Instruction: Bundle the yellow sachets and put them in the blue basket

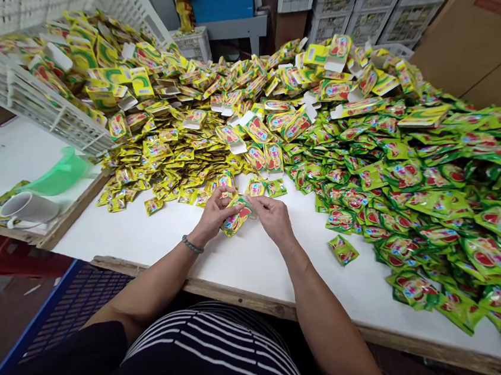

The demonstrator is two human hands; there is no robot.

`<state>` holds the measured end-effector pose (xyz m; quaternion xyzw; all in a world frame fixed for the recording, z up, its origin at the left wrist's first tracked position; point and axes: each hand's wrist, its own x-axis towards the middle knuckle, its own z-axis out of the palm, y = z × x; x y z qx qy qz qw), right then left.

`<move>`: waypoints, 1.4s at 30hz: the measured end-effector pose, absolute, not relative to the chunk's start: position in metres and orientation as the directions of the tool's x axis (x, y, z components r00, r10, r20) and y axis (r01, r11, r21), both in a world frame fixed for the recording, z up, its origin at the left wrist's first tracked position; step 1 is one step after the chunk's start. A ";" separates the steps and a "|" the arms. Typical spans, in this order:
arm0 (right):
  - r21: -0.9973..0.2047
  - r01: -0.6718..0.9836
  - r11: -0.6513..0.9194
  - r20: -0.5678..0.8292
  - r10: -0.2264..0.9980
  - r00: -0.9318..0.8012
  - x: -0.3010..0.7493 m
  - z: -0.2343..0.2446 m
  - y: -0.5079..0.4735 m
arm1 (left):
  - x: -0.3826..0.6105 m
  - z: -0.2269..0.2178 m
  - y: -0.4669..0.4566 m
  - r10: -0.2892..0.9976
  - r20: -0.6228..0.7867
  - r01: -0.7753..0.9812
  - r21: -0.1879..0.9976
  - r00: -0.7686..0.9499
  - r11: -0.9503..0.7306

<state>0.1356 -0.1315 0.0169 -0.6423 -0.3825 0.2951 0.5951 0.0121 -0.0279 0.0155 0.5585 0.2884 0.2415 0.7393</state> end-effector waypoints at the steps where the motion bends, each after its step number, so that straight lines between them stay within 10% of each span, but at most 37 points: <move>1: -0.990 0.142 -0.011 0.069 0.833 0.549 0.135 0.017 -0.131 | 0.012 0.014 -0.028 0.683 -0.149 -0.032 0.969 0.715 0.244; 10: -0.978 -0.201 0.052 -0.080 0.800 0.595 0.141 0.003 -0.125 | 0.015 0.017 -0.031 0.670 -0.121 -0.007 0.983 0.733 0.186; 18: -0.987 -0.157 -0.031 -0.114 0.827 0.550 0.147 0.007 -0.133 | 0.013 0.013 -0.030 0.646 -0.057 -0.024 0.993 0.761 0.116; 35: -0.859 0.511 0.025 0.349 0.759 0.550 0.112 0.005 -0.125 | 0.008 0.019 -0.026 0.610 -0.128 -0.046 0.964 0.782 0.261; 42: -0.990 0.119 0.069 0.130 0.762 0.634 0.130 0.008 -0.127 | 0.013 0.023 -0.024 0.601 -0.105 -0.035 0.976 0.792 0.217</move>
